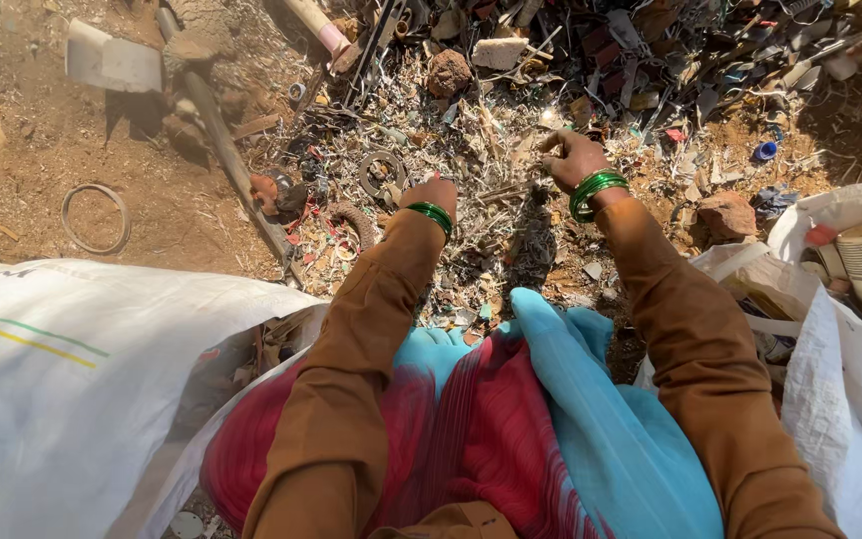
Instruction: The person sits on the ground and sorts through a pile of trash, picking out specific items and placing them into a white bag.
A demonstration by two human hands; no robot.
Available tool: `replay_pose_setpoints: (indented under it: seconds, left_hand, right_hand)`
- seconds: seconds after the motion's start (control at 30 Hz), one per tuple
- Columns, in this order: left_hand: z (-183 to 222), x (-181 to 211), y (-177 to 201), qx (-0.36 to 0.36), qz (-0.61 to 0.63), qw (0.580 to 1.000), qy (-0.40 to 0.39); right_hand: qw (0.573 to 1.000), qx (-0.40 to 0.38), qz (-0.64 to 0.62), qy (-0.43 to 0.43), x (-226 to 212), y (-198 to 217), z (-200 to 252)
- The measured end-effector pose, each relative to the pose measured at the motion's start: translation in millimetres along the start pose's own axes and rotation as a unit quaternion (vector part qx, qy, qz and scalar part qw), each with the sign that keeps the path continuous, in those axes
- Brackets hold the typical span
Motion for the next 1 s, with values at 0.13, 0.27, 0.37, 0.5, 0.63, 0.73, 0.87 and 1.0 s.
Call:
replay_pose_setpoints:
  seconds: [0.13,0.27,0.37,0.5,0.63,0.73,0.87,1.0]
  left_hand:
    - [33,30,60,0.287,0.099,0.948,-0.092]
    - [53,52,84,0.365,0.059,0.911,-0.184]
    - [44,38,70,0.339,-0.002,0.927,-0.158]
    - [26,0,16,0.23,-0.042,0.968,-0.091]
    - [26,-26,-27,0.15,-0.114,0.978,-0.088]
    - [30,-10,-6,0.204,-0.106,0.967,-0.108]
    - [45,43,46,0.299,0.05,0.934,-0.187]
    - [49,65,51,0.318,0.04,0.926,-0.201]
  right_hand:
    - [0.989,-0.001,0.14,0.043,-36,6,-15]
    - [0.964,-0.016,0.259,0.061,-44,-17,-4]
    - [0.96,-0.044,0.271,0.062,-26,-18,18]
    - [0.993,0.01,-0.083,0.079,-1,3,40]
    - [0.941,0.007,-0.336,0.046,13,10,44]
    - [0.907,-0.005,-0.419,0.035,18,3,41]
    - [0.92,-0.02,-0.392,-0.016,35,-33,36]
    - [0.98,0.023,-0.193,-0.05,52,-54,23]
Point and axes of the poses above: each hand's wrist, its own z-axis away from the middle knuckle, its own y-axis out of the back of the hand, x = y × z, the point moved 7 cm from there along -z, towards the middle knuckle, and after that the axes turned 14 degrees about y, right-handed, at the moved point
